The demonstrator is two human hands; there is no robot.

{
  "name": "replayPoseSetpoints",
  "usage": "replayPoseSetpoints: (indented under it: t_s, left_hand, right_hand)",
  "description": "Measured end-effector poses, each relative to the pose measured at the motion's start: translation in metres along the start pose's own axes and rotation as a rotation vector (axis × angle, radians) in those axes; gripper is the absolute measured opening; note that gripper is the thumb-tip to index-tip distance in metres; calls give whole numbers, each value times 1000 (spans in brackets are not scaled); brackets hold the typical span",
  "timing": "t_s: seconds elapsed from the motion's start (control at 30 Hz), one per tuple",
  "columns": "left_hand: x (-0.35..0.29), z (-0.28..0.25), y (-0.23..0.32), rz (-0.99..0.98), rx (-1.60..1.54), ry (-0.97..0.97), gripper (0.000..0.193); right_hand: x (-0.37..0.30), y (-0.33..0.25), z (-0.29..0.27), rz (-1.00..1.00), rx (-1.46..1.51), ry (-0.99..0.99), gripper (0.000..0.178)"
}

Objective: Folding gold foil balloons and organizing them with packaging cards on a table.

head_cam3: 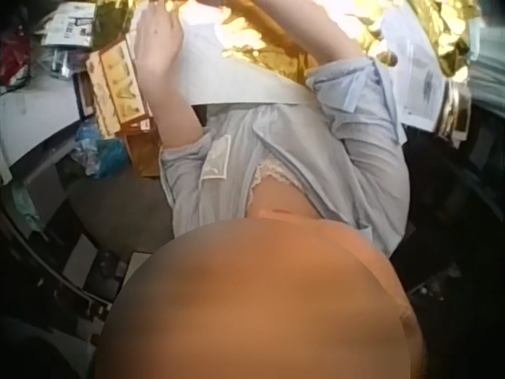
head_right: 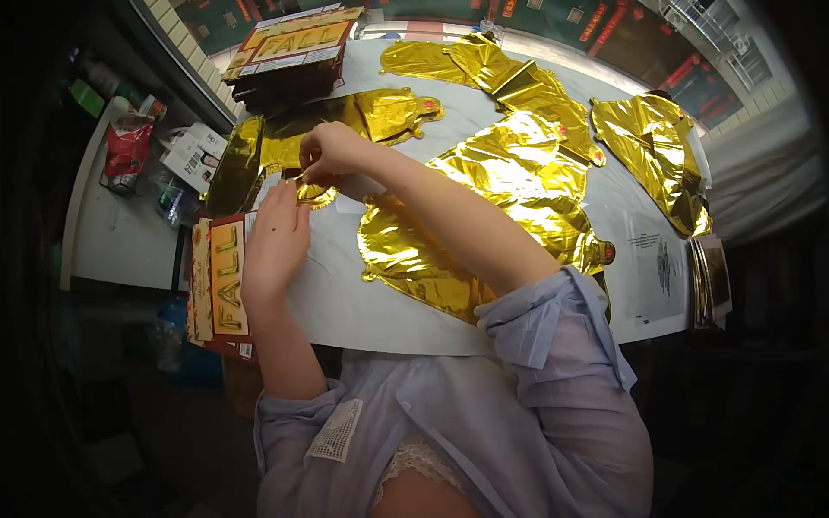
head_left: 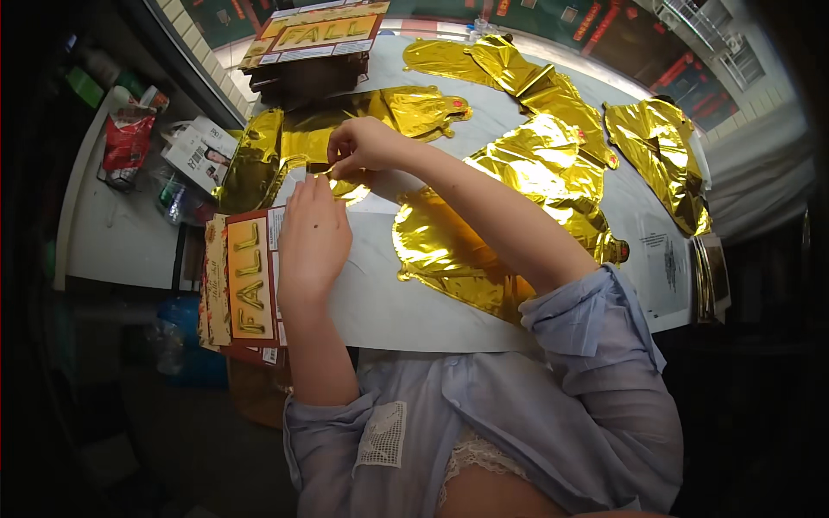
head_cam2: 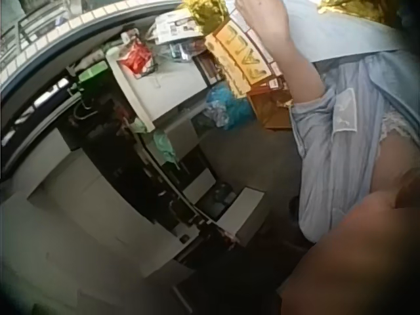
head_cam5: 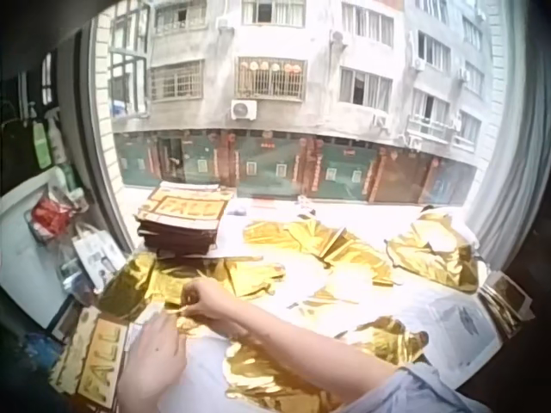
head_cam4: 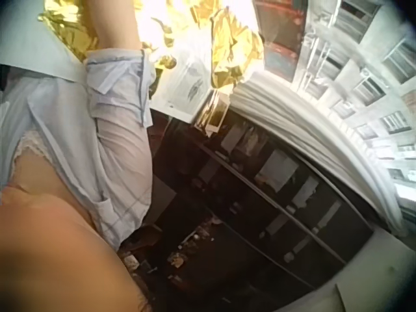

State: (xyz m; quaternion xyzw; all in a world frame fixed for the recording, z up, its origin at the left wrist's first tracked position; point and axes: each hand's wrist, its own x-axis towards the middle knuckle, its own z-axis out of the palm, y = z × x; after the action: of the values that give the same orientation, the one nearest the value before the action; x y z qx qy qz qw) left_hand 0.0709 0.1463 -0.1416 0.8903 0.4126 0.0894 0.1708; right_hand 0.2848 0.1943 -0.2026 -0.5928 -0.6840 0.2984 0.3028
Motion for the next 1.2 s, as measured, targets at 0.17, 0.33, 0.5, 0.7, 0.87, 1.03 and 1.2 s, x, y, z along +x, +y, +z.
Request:
replayPoseSetpoints:
  t_s: [0.17, 0.33, 0.5, 0.7, 0.87, 1.03, 1.2]
  left_hand:
    - [16, 38, -17, 0, 169, 28, 53]
    - [22, 33, -9, -66, -12, 114, 53]
    - [28, 44, -19, -29, -8, 177, 50]
    - [23, 39, -14, -85, -273, 208, 40]
    - [25, 46, -8, -2, -73, 357, 37]
    - [50, 52, -23, -17, -121, 228, 25]
    - [65, 60, -23, -19, -28, 305, 25]
  right_hand:
    - [3, 2, 2, 40, 34, 50, 27]
    - [9, 8, 2, 37, -58, 142, 24]
    - [13, 3, -2, 129, -8, 67, 25]
    - [15, -1, 1, 209, 81, 99, 27]
    - [20, 14, 1, 150, -24, 224, 30]
    - [18, 5, 1, 225, 162, 83, 22]
    - [11, 0, -4, 209, 271, 91, 25]
